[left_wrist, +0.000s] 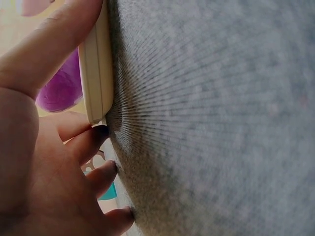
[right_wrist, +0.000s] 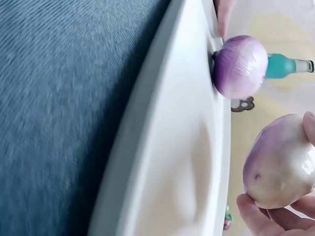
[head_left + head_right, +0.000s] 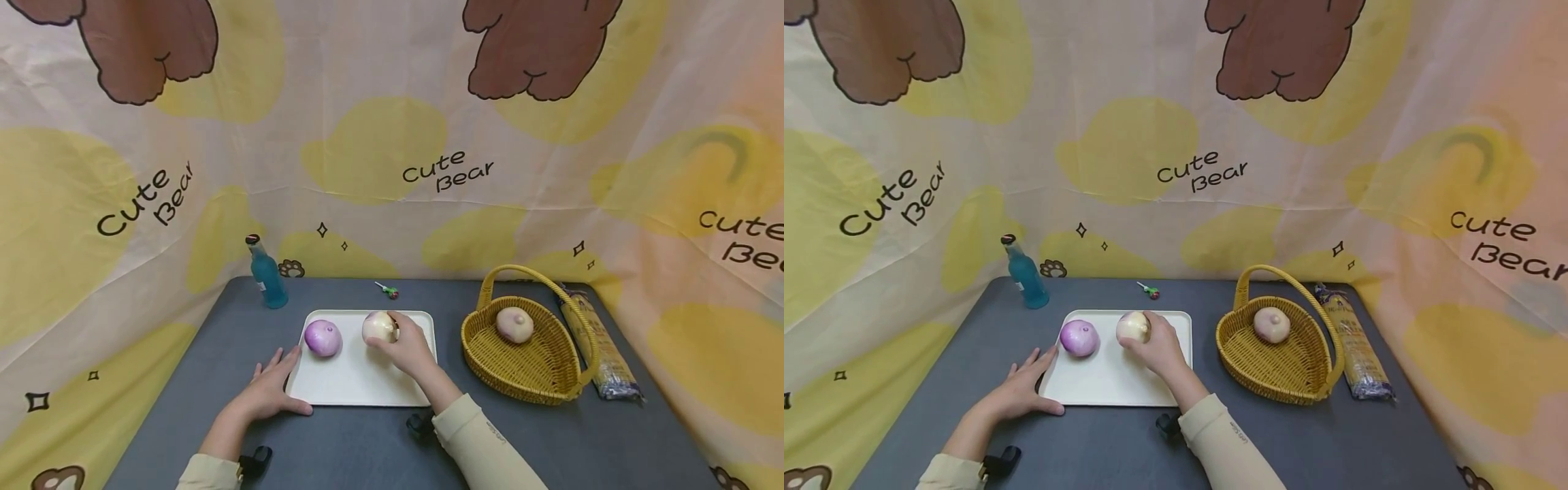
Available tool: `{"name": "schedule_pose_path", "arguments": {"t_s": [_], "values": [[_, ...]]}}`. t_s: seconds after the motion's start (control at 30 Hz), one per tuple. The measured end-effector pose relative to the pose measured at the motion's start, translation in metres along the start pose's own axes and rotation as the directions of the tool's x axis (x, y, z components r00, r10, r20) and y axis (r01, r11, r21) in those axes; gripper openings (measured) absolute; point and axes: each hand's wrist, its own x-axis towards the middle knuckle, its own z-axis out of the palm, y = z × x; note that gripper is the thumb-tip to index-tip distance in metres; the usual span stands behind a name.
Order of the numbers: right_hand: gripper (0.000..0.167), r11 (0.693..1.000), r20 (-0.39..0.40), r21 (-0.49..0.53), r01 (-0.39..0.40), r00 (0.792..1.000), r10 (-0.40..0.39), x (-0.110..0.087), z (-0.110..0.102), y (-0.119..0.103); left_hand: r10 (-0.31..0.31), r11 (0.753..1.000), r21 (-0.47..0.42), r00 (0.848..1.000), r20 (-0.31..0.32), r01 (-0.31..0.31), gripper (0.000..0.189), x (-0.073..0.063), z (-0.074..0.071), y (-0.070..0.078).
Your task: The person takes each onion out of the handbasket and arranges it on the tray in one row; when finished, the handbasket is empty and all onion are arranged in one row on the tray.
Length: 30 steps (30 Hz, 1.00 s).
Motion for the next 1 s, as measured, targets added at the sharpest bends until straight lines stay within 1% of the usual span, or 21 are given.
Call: {"name": "schedule_pose_path", "arguments": {"t_s": [0.17, 0.3, 0.5, 0.6, 0.77, 1.0], "values": [[0.071, 1.000, 0.036, 0.012, -0.020, 0.999, 0.020, 0.004, 0.011, -0.001, -0.003, 1.000, 0.001, 1.000, 0.002, 0.003, 0.136, 0.001, 0.001, 0.000], [0.071, 0.999, 0.046, -0.001, -0.033, 0.998, 0.033, 0.007, 0.018, -0.002, -0.009, 1.000, 0.000, 1.000, 0.005, 0.009, 0.135, 0.001, 0.001, 0.001], [0.073, 0.998, 0.069, 0.008, -0.070, 0.995, 0.069, 0.011, 0.028, -0.005, 0.020, 1.000, 0.005, 1.000, -0.013, -0.020, 0.134, 0.001, -0.001, 0.005], [0.075, 0.997, 0.075, -0.012, -0.075, 0.994, 0.076, 0.012, 0.030, -0.004, 0.027, 1.000, 0.016, 0.999, -0.023, -0.027, 0.134, 0.000, -0.002, 0.004], [0.079, 0.995, 0.079, -0.064, -0.076, 0.994, 0.081, 0.012, 0.033, -0.001, 0.020, 1.000, 0.017, 0.999, -0.024, -0.020, 0.134, 0.000, -0.001, 0.003], [0.081, 0.995, 0.100, -0.059, -0.083, 0.991, 0.089, 0.011, 0.035, 0.000, 0.019, 1.000, 0.014, 1.000, -0.020, -0.019, 0.134, 0.000, 0.000, 0.001]]}}
